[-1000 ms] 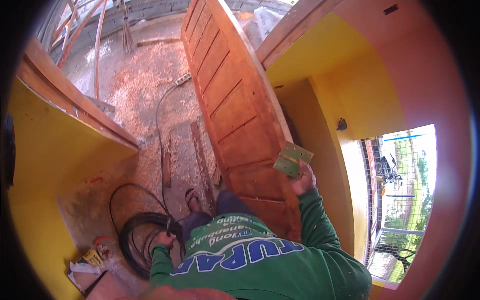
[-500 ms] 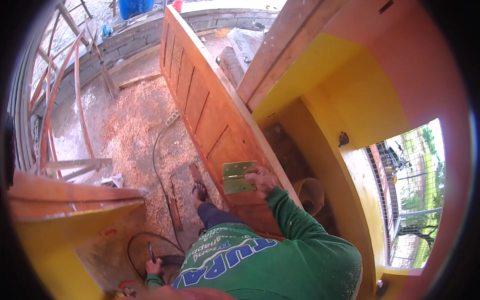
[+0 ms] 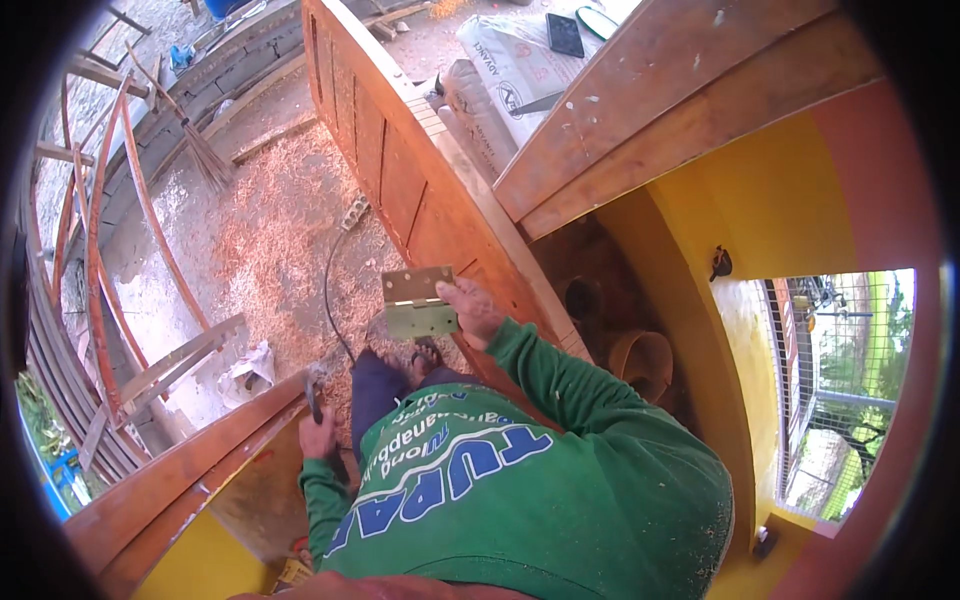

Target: The person carves a recess into the edge of a wooden door using a chisel and a hammer, periodically checking the fit with a metal hinge.

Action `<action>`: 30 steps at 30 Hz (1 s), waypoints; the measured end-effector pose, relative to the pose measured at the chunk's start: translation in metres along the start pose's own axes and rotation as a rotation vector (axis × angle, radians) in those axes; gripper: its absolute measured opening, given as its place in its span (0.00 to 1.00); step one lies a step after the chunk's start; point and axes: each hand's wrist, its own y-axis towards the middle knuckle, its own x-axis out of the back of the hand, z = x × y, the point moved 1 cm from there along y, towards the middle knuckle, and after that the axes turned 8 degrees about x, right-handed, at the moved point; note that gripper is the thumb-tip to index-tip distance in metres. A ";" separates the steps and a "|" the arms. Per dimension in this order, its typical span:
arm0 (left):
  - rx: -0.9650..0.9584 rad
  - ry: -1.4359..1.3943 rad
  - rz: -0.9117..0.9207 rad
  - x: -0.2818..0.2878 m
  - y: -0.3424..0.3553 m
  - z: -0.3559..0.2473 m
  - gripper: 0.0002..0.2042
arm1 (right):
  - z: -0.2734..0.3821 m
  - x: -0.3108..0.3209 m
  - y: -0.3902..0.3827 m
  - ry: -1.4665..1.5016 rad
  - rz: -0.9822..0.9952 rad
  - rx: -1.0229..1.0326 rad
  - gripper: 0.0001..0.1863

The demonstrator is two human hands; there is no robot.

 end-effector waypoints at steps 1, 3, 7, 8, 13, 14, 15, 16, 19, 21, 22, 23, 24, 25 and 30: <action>-0.023 -0.118 0.015 -0.003 0.010 -0.029 0.19 | 0.001 -0.006 0.008 0.088 0.008 0.001 0.15; -0.129 -0.174 0.113 -0.002 0.023 -0.086 0.18 | 0.000 -0.020 0.021 0.190 0.019 -0.002 0.15; -0.310 -0.324 0.289 -0.004 0.032 -0.171 0.17 | 0.008 -0.054 0.042 0.413 0.003 0.073 0.15; -0.348 -0.386 0.332 -0.005 0.037 -0.181 0.16 | 0.013 -0.061 0.047 0.432 0.035 0.122 0.15; -0.485 -0.347 0.478 0.010 0.063 -0.211 0.07 | 0.020 -0.079 0.058 0.345 0.024 0.038 0.16; -0.516 -0.379 0.499 0.015 0.070 -0.211 0.05 | 0.023 -0.078 0.060 0.281 0.079 0.028 0.16; -0.533 -0.369 0.521 0.022 0.077 -0.212 0.05 | 0.028 -0.077 0.063 0.216 0.132 0.016 0.15; -0.548 -0.361 0.586 0.028 0.082 -0.213 0.06 | 0.033 -0.075 0.065 0.213 0.119 0.031 0.15; -0.582 -0.291 0.710 0.040 0.104 -0.234 0.06 | 0.045 -0.073 0.069 0.140 0.201 -0.049 0.15; -0.583 -0.168 0.840 0.040 0.115 -0.257 0.07 | 0.054 -0.075 0.077 0.102 0.181 -0.044 0.16; -0.589 -0.103 0.872 0.040 0.117 -0.271 0.07 | 0.056 -0.075 0.084 0.062 0.204 -0.017 0.15; -0.591 -0.097 0.882 0.037 0.122 -0.282 0.07 | 0.059 -0.076 0.091 0.023 0.231 0.009 0.15; -0.635 -0.105 0.904 0.033 0.127 -0.293 0.07 | 0.062 -0.076 0.099 0.024 0.225 0.013 0.15; -0.675 -0.117 0.921 0.031 0.131 -0.303 0.07 | 0.064 -0.076 0.108 -0.016 0.179 0.064 0.14; -0.605 -0.091 0.847 0.041 0.153 -0.355 0.09 | 0.093 -0.079 0.161 0.027 0.116 0.201 0.08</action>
